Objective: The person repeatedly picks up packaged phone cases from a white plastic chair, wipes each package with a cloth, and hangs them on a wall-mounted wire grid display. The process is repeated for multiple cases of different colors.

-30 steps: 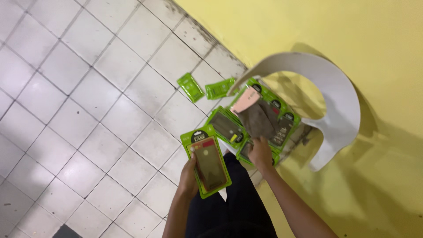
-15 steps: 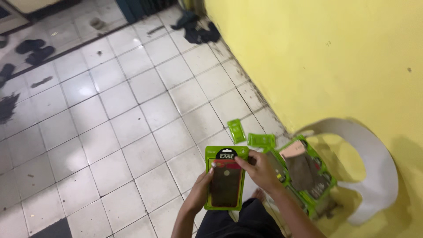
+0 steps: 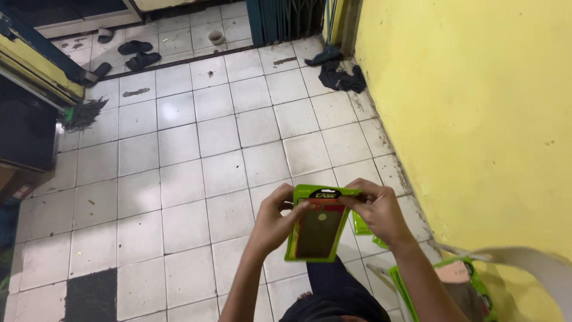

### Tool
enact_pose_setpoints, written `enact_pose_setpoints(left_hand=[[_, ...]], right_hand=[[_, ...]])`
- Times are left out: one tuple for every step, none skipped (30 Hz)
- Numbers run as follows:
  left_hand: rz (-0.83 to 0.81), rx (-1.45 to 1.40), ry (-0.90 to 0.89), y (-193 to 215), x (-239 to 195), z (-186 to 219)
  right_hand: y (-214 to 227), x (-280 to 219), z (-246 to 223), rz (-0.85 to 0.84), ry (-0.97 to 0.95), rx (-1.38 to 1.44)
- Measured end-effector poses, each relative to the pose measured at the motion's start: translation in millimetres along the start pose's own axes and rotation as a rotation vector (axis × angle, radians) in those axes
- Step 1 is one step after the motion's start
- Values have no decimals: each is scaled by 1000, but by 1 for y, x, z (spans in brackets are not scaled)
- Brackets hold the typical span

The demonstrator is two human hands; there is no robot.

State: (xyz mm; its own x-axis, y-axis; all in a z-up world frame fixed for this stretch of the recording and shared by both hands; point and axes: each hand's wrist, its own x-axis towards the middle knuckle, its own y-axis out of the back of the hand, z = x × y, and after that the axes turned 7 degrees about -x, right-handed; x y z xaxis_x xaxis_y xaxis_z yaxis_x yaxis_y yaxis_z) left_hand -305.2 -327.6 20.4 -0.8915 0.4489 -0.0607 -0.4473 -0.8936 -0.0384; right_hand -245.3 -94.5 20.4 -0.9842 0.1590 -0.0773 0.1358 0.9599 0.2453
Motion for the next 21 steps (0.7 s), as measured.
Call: enact_pose_setpoints(left_hand=[[-10, -25, 10, 6, 19, 0], [0, -26, 18, 12, 38, 0], [4, -27, 28, 16, 57, 0], [9, -28, 37, 19, 77, 0], [14, -52, 55, 21, 98, 2], [18, -75, 73, 23, 119, 4], [17, -93, 86, 25, 140, 8], [22, -81, 78, 26, 160, 12], [25, -74, 63, 25, 185, 13], [27, -68, 49, 25, 210, 14], [30, -77, 50, 24, 232, 14], [32, -86, 52, 25, 254, 13], [36, -95, 70, 25, 269, 11], [13, -146, 88, 27, 285, 9], [-9, -197, 94, 27, 306, 7], [-32, -248, 100, 27, 327, 4], [-44, -259, 83, 26, 349, 2], [-56, -271, 67, 24, 373, 0], [-74, -280, 73, 22, 390, -3], [-94, -322, 64, 18, 411, -7], [-126, -364, 53, 15, 435, -12]], right_hand=[[1, 18, -1, 0, -22, -29], [4, 36, -3, 0, -44, -58], [8, 54, -4, 4, -68, -86], [12, 74, -6, 2, -71, -115], [14, 94, -9, 3, -70, -143], [18, 114, -14, 4, -70, -170], [22, 133, -18, 2, -67, -171], [26, 150, -22, 1, -65, -172], [34, 172, -25, 4, -59, -180], [41, 194, -26, 2, -86, -197], [47, 211, -27, -2, -116, -219], [53, 229, -28, -7, -146, -240], [58, 243, -28, -2, -92, -196], [62, 259, -28, 2, -38, -154], [70, 278, -29, 9, 29, -116], [76, 291, -29, 40, -20, -135], [80, 303, -30, 76, -63, -155], [87, 318, -30, 111, -106, -173], [94, 328, -27, 140, -88, -158], [103, 339, -24, 169, -69, -144], [111, 351, -19, 211, -48, -132]])
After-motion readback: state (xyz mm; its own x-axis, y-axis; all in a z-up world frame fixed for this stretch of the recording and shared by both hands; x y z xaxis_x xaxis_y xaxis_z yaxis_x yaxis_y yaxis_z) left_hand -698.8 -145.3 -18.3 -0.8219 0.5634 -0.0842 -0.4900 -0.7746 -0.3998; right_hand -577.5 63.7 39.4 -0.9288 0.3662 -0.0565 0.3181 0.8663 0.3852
